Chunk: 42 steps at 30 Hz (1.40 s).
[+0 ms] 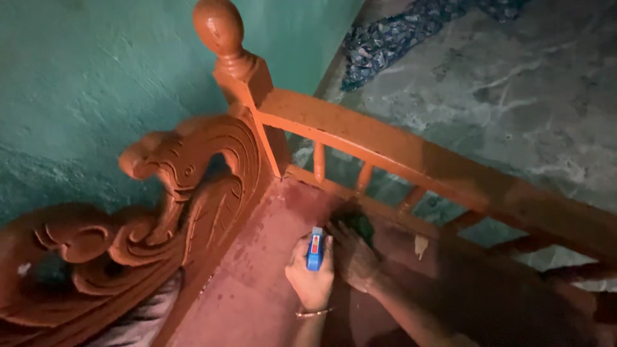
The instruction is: The person cleans a wooden bed headboard and side rail using a spray bottle and a green cloth. They repeatedly spray the surface and wipe it down, moving along the carved headboard and then the side rail.
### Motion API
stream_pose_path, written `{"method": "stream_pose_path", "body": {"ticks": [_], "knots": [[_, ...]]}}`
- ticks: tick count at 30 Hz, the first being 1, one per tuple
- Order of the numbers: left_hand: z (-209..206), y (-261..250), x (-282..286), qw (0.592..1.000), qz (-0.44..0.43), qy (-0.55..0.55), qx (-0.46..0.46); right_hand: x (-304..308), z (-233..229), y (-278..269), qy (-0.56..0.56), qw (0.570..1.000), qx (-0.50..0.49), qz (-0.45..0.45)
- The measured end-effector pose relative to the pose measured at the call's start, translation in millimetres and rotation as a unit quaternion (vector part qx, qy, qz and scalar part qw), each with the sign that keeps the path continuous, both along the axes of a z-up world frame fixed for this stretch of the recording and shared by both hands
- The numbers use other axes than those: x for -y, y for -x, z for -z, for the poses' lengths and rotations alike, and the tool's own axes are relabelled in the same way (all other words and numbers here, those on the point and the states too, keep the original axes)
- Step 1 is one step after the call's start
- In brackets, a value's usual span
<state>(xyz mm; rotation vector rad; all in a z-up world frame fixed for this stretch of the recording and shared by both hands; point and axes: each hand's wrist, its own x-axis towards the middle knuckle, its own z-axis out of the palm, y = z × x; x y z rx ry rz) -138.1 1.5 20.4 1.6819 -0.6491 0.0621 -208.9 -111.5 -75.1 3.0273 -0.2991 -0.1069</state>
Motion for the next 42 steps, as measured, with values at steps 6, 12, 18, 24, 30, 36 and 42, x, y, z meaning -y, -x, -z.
{"method": "stream_pose_path", "body": {"ticks": [6,12,18,24,30,36,42], "knots": [[-20,3,-11,0.997,0.046,-0.033,-0.052,51,14,51,-0.009,0.982,0.091,0.164],[-28,14,-11,0.976,0.167,-0.082,0.111,38,19,70,-0.073,0.974,0.116,0.181],[17,37,-6,0.906,0.002,-0.190,0.377,25,22,133,-0.125,0.960,0.174,0.182],[34,34,-14,0.871,-0.026,-0.157,0.464,20,26,137,-0.132,0.953,0.183,0.201],[25,43,-9,0.875,-0.039,-0.174,0.450,11,20,127,-0.208,0.910,0.219,0.284],[-31,32,-5,0.986,0.130,-0.060,0.083,25,46,75,-0.095,0.944,0.230,0.215],[-36,38,-5,0.987,0.160,-0.010,-0.002,97,76,9,-0.099,0.920,0.284,0.253]]}}
